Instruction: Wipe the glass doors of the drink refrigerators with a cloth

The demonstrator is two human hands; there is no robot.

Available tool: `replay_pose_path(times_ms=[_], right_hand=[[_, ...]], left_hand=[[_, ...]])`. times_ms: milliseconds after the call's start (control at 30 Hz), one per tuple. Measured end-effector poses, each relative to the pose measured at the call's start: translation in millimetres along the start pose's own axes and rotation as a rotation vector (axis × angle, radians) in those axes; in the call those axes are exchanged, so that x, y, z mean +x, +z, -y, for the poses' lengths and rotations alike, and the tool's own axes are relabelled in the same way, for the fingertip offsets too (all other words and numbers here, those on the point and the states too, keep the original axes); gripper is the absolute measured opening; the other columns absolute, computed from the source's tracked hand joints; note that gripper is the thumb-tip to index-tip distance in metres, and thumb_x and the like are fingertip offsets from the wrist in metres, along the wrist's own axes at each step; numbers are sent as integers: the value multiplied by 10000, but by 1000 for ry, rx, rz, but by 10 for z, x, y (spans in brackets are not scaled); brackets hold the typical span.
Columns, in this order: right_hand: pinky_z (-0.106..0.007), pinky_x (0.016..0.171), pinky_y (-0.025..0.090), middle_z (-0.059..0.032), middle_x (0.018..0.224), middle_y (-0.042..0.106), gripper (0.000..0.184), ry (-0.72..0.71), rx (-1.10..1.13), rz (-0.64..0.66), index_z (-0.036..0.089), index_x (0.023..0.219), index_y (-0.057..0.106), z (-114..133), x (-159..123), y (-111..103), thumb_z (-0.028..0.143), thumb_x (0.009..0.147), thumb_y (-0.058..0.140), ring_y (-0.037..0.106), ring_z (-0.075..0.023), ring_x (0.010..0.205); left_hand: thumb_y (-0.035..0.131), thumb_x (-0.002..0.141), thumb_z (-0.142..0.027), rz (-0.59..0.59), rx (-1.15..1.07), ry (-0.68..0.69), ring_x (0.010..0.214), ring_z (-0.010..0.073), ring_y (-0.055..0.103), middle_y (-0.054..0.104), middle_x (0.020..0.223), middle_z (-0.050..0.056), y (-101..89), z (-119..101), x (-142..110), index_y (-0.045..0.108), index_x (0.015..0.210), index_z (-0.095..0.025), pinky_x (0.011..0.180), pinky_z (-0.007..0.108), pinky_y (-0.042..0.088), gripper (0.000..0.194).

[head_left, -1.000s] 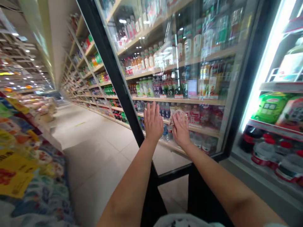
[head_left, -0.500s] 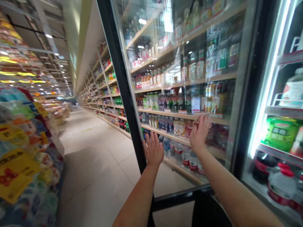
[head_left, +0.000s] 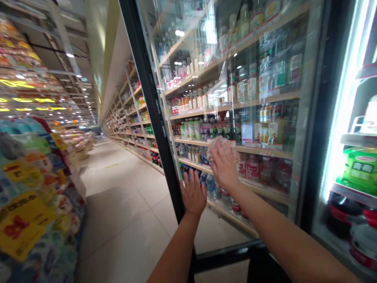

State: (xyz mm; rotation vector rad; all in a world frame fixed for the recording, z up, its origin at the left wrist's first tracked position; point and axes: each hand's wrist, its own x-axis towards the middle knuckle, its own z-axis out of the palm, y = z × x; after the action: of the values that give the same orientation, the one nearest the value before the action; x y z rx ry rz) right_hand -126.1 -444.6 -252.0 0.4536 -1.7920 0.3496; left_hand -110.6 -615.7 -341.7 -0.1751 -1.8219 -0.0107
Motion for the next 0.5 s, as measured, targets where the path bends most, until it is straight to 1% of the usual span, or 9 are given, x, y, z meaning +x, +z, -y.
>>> replay_pose_path(times_ms=[67, 100, 167, 267, 300, 333, 433, 467, 500], right_hand=[[-527, 1282, 134, 11, 1636, 372, 616, -288, 18, 137, 330, 1597, 314, 45, 33, -12, 244, 1001, 445, 214, -240, 1561], [-495, 1291, 118, 43, 1632, 376, 599, -352, 19, 178, 358, 1583, 336, 43, 59, -29, 233, 1006, 436, 226, -212, 1558], [-495, 1287, 134, 44, 1646, 346, 586, -233, -11, 150, 345, 1574, 361, 1, 147, -75, 207, 1007, 412, 203, -212, 1565], [-566, 1252, 195, -56, 1677, 275, 606, 149, -83, -30, 226, 1593, 337, -71, 308, -137, 194, 992, 409, 118, -290, 1581], [-579, 1249, 193, -71, 1676, 275, 614, 156, -91, -49, 209, 1596, 330, -83, 346, -150, 195, 988, 417, 111, -301, 1581], [-579, 1256, 177, -64, 1669, 295, 616, 68, -86, -28, 219, 1596, 330, -91, 370, -160, 202, 988, 427, 124, -294, 1580], [-514, 1292, 120, 19, 1628, 387, 591, -369, -31, 123, 322, 1570, 375, -129, 393, -177, 219, 993, 455, 216, -221, 1561], [-494, 1295, 121, 30, 1618, 403, 581, -415, -23, 136, 337, 1558, 395, -148, 399, -176, 217, 993, 455, 235, -206, 1555], [-488, 1292, 132, 25, 1616, 407, 574, -371, -26, 113, 335, 1551, 411, -166, 406, -170, 211, 992, 449, 240, -206, 1554]], left_hand=[[510, 994, -271, 16, -27, -4, 1527, 332, 199, 398, 1560, 193, 5, 16, 6, 409, 1543, -114, 1251, 608, 214, 580], [508, 996, -271, 26, -43, -9, 1527, 331, 195, 391, 1563, 192, 5, 20, 9, 408, 1544, -116, 1251, 612, 208, 578], [503, 999, -264, 46, -63, -24, 1529, 327, 186, 378, 1570, 189, 0, 19, 10, 410, 1543, -118, 1252, 611, 202, 570], [502, 999, -249, 45, -42, -15, 1532, 321, 169, 387, 1567, 192, -34, 0, -8, 427, 1531, -109, 1250, 603, 220, 555], [506, 998, -251, 36, -28, -3, 1533, 322, 162, 393, 1563, 198, -55, -4, -9, 435, 1524, -101, 1247, 602, 230, 551], [512, 997, -255, 26, -16, 11, 1534, 326, 153, 394, 1561, 206, -82, -4, 1, 443, 1518, -93, 1243, 604, 241, 549], [539, 991, -275, 3, -25, 65, 1538, 339, 134, 369, 1575, 212, -187, 28, 170, 441, 1523, -106, 1237, 615, 242, 567], [542, 990, -279, -2, -37, 81, 1540, 338, 133, 357, 1585, 203, -226, 44, 286, 421, 1538, -123, 1241, 618, 228, 583], [536, 992, -280, -9, -51, 91, 1543, 333, 135, 343, 1596, 191, -264, 58, 430, 386, 1559, -139, 1248, 615, 208, 603]])
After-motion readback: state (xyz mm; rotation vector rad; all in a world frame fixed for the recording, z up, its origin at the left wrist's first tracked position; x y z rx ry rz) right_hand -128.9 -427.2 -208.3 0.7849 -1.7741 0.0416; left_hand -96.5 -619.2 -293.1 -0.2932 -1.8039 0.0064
